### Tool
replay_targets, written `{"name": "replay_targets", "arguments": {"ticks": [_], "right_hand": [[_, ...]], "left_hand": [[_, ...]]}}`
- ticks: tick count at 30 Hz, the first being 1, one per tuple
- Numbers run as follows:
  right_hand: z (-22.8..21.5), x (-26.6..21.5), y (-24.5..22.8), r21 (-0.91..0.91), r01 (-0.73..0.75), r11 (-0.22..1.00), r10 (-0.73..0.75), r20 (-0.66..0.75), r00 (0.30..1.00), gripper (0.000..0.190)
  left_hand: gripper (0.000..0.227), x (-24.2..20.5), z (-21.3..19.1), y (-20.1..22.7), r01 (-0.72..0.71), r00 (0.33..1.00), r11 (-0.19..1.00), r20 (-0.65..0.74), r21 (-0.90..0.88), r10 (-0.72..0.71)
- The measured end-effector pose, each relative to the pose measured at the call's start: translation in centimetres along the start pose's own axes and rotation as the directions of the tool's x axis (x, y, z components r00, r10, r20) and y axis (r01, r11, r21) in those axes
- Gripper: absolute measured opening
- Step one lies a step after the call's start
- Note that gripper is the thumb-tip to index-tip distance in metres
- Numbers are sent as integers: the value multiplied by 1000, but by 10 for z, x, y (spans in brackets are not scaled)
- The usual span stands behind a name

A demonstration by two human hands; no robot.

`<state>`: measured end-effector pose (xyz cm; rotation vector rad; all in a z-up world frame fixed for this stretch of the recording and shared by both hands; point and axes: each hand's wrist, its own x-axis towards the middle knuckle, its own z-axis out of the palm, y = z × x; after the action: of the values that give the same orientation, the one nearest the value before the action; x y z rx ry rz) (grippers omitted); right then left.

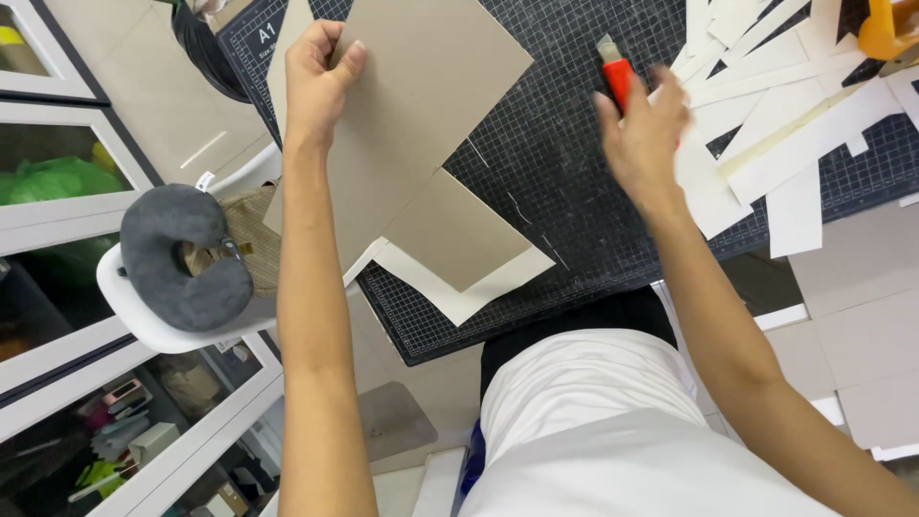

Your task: Cutting a cross-shaped template out of cardboard using a utility knife on a cutting mat.

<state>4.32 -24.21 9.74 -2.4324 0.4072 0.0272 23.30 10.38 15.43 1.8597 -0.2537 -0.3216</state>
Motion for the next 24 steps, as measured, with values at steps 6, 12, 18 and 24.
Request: {"name": "replay_targets", "arguments": {"ticks": [6,12,18,24], "right_hand": [[26,24,-89,1000,1,-9,6,-1,1000,49],[48,-11,-116,974,-155,-167,201,187,962,31],[48,-20,-123,938,-303,167,172,274,946,11],[47,-3,-98,897,-288,335,61,285,957,17]], "left_hand": [[10,-11,19,16,-30,997,999,-70,-37,28],[7,-9,25,5,-61,966,997,-247,49,72],[6,-1,38,-4,-29,910,987,-403,158,91],[8,1,49,0,89,914,982,-406,169,-13]]}}
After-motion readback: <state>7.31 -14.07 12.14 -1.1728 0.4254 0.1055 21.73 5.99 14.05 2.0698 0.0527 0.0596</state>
